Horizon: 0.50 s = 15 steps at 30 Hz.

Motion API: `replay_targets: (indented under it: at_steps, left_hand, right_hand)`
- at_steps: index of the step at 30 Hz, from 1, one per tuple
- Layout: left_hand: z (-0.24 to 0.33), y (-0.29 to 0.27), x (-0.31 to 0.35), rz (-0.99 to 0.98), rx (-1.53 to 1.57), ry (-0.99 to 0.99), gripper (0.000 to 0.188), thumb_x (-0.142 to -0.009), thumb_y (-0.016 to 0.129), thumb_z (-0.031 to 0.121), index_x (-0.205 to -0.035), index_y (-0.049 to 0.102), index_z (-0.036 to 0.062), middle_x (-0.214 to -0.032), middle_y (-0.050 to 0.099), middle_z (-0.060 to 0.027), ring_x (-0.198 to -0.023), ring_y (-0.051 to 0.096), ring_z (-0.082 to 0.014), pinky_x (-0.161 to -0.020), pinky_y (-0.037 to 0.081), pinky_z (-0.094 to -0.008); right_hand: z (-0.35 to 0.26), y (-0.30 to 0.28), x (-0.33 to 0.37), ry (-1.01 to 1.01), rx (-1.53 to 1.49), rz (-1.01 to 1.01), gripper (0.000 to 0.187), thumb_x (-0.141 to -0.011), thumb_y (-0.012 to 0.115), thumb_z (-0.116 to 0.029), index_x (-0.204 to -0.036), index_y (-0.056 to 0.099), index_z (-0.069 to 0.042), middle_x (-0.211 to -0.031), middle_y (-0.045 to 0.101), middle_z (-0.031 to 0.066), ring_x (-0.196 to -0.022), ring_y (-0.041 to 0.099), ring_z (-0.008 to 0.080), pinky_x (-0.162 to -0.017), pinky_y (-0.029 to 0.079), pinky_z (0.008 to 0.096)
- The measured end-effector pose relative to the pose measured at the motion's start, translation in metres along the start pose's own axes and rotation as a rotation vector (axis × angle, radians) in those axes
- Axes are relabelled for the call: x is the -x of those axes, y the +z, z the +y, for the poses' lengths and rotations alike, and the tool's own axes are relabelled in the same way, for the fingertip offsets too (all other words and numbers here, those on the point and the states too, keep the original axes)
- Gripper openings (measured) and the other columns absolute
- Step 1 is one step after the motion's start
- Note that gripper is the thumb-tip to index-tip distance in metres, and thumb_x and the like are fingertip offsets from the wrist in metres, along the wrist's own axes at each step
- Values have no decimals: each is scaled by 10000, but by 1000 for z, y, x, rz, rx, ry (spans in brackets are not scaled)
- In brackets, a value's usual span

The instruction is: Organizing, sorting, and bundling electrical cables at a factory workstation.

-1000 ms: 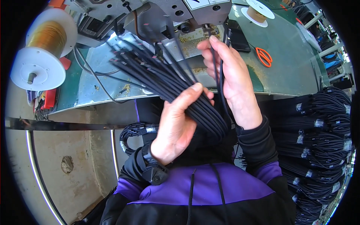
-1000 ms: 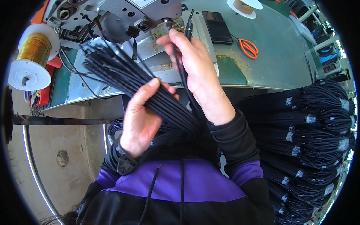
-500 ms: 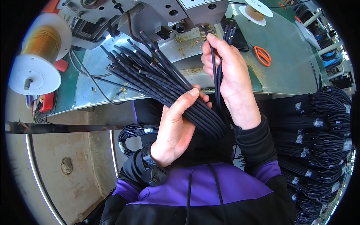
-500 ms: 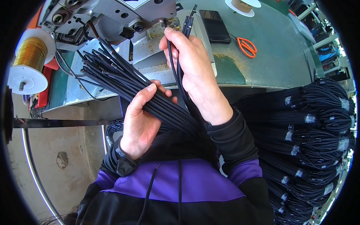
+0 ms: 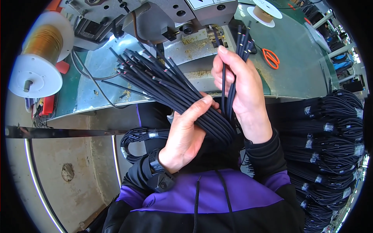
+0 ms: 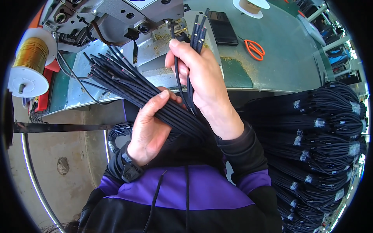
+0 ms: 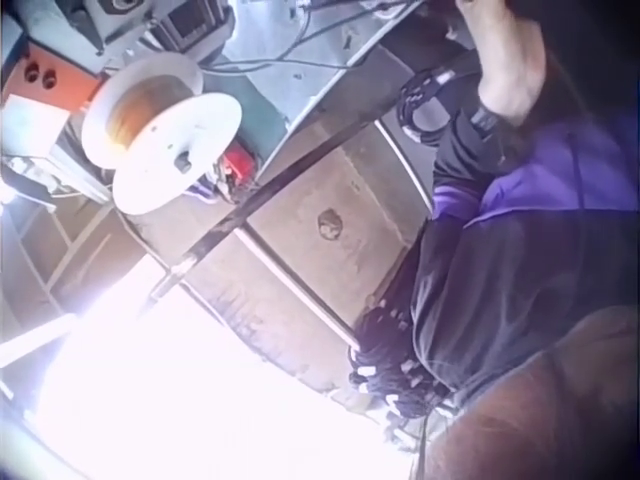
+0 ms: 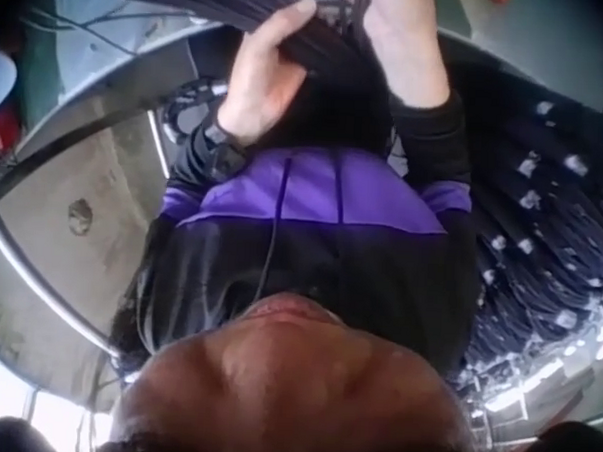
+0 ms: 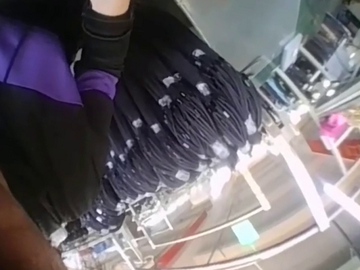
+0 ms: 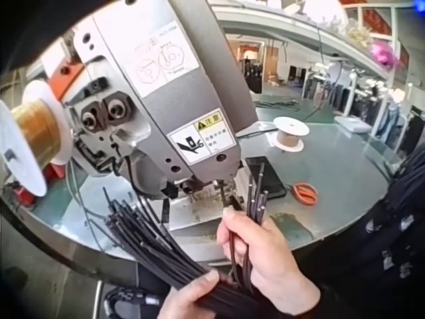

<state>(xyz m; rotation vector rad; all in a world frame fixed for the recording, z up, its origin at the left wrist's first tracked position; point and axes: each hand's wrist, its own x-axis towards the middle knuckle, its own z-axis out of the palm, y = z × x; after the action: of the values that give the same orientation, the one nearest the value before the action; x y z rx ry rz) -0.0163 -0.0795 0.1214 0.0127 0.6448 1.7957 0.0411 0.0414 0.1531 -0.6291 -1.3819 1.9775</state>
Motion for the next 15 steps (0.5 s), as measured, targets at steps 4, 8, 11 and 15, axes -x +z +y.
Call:
replay_targets:
  at_steps: [4,8,11,15]
  left_hand:
    - [11,4,0,-22,-3,36,136,-796,595,72,-905,536,16,-823,571,-61,-785,545,-156,-739,442,-280]
    - [8,7,0,26,-72,15,124,-797,596,69,-893,536,20,-831,570,-62,-790,548,-157,-745,441,-279]
    - [6,12,-2,14,-79,45,119,-795,598,66,-885,533,24,-825,568,-61,-796,552,-159,-743,443,-279]
    - [3,8,-1,-3,-66,28,122,-791,599,60,-888,533,25,-813,562,-57,-798,555,-161,-740,444,-281]
  right_hand:
    - [-1,5,-12,50,-78,16,288,-839,527,-309,-754,585,-40,-482,351,-76,-430,294,18,-405,206,177]
    - [-1,10,-5,-20,105,59,286,-840,525,-303,-738,582,-42,-499,371,-67,-434,298,18,-410,216,175]
    - [4,7,12,-68,329,30,283,-843,520,-297,-737,582,-42,-511,382,-64,-434,299,18,-413,221,176]
    - [14,2,19,-233,391,18,277,-835,529,-298,-734,581,-45,-515,384,-62,-435,300,18,-418,222,177]
